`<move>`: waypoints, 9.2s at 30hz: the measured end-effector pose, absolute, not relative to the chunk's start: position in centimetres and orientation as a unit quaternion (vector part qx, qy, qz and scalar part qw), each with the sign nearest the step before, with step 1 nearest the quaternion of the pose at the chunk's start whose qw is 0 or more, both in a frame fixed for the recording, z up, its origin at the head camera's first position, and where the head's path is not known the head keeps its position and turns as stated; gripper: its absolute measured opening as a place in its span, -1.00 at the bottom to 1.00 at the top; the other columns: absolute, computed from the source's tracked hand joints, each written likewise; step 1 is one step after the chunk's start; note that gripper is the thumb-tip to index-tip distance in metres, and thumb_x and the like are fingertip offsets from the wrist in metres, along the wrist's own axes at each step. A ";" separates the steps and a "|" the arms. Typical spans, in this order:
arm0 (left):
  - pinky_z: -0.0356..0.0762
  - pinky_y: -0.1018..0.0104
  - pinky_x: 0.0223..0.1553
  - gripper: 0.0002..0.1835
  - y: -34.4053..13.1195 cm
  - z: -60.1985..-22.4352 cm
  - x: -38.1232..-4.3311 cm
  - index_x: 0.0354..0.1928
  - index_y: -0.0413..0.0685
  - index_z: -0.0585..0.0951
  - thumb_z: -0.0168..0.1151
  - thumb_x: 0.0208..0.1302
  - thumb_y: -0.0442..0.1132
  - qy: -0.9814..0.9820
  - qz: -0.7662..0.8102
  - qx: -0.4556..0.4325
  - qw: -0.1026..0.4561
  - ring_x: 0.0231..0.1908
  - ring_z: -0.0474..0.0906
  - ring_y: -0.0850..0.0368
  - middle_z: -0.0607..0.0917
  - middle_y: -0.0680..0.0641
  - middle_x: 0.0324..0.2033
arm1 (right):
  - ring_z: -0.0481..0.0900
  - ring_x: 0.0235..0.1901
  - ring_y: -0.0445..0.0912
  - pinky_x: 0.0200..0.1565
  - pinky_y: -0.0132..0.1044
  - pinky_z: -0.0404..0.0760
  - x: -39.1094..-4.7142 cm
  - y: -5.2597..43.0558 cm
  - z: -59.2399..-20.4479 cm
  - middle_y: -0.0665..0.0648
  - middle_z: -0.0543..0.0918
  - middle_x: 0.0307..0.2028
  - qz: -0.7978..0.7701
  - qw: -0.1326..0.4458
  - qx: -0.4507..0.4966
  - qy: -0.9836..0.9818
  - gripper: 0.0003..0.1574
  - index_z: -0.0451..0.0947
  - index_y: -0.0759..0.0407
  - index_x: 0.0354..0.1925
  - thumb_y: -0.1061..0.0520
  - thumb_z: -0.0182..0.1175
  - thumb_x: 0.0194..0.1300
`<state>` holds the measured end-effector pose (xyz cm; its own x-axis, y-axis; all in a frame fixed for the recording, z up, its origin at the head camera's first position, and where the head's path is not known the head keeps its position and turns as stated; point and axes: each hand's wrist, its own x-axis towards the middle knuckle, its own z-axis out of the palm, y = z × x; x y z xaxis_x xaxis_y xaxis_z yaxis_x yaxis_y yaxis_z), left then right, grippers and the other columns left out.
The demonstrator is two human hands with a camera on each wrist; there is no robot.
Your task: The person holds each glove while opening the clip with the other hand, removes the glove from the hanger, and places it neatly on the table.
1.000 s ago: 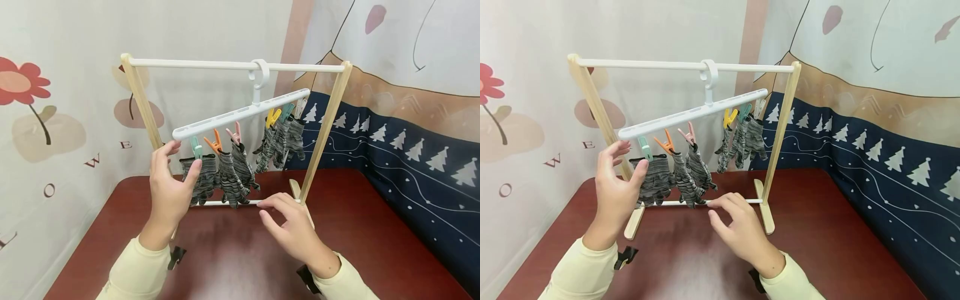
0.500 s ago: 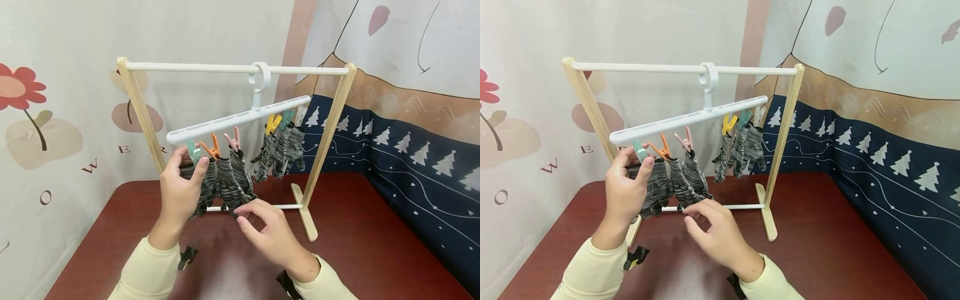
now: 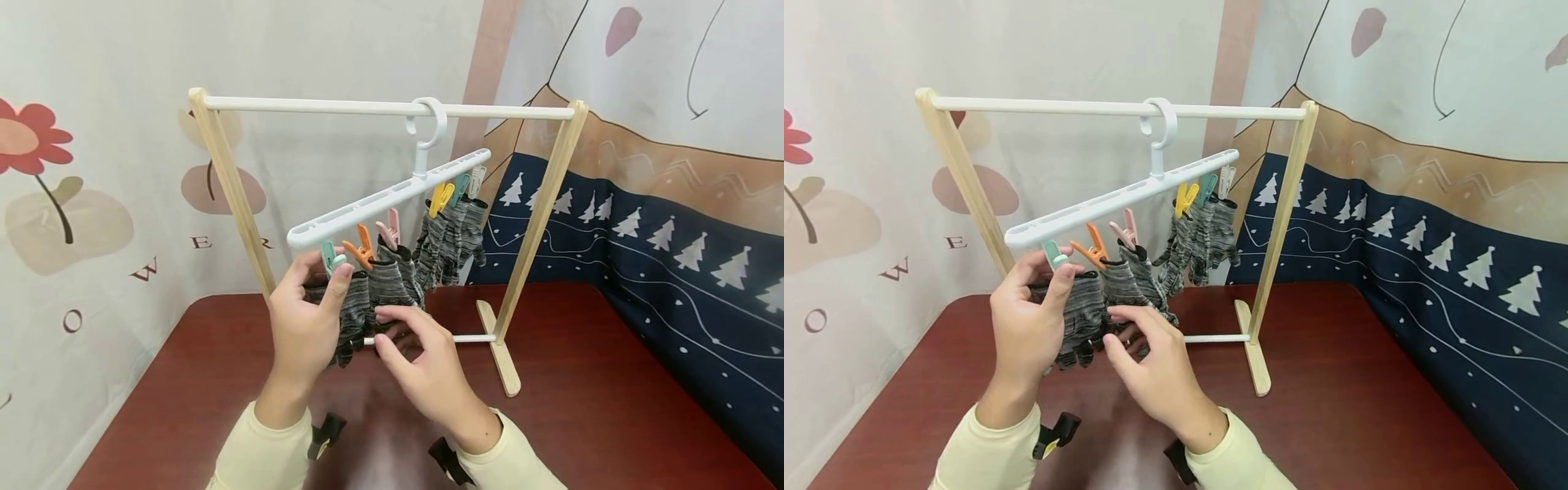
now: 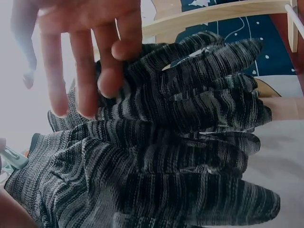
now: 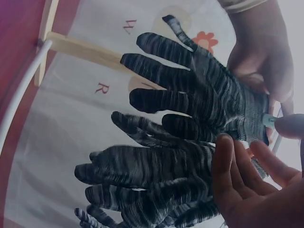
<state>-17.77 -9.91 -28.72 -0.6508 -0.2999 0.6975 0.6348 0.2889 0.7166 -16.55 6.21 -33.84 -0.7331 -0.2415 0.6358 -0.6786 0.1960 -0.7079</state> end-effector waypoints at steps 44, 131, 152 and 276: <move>0.63 0.54 -0.18 -0.66 -9.2 -30.2 -17.5 0.10 -0.10 0.70 0.36 0.28 -0.35 -0.695 -0.582 -0.190 0.377 -0.24 0.76 0.33 0.81 -0.13 -0.14 | 0.26 -0.68 -0.33 -0.58 -0.44 0.35 -18.2 5.2 -34.4 -0.07 0.40 -0.64 0.568 0.167 0.275 -0.757 -0.79 0.59 0.05 -0.43 0.04 0.33 0.34; 0.44 -0.32 -0.09 -0.43 -21.2 -37.6 -25.5 0.23 -0.16 0.41 0.02 0.45 0.15 -0.883 -0.384 0.113 0.244 0.01 0.58 -0.40 0.65 -0.36 -0.07 | 0.50 -0.57 -0.31 -0.50 -0.37 0.57 -18.4 5.5 -34.4 -0.01 0.64 -0.54 0.563 0.172 0.282 -0.757 -0.84 0.62 0.07 -0.38 0.07 0.32 0.34; 0.55 -0.23 -0.36 -0.59 -21.6 -38.2 -25.6 -0.09 -0.39 0.60 -0.02 0.54 -0.11 -0.903 -0.316 0.084 0.278 -0.37 0.67 -0.41 0.71 -0.42 -0.38 | 0.25 -0.66 -0.33 -0.59 -0.44 0.32 -18.3 6.2 -33.8 -0.09 0.32 -0.69 0.541 0.230 0.285 -0.757 -0.61 0.41 0.07 -0.59 0.13 0.29 0.34; 0.56 -0.27 -0.31 -0.61 -21.7 -38.5 -25.8 -0.02 -0.44 0.55 -0.03 0.55 -0.15 -0.906 -0.308 0.061 0.283 -0.34 0.67 -0.44 0.70 -0.48 -0.32 | 0.58 -0.54 -0.30 -0.46 -0.47 0.55 -22.3 18.0 -33.5 -0.24 0.61 -0.49 0.541 0.339 -0.010 -0.769 -0.74 0.67 0.23 -0.13 0.10 0.11 0.45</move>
<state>-25.83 -21.69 -38.54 -0.8324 -0.2844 0.4757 0.0646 0.8026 0.5930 -22.34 18.00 -33.52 -0.7699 0.3823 0.5110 -0.3516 0.4142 -0.8395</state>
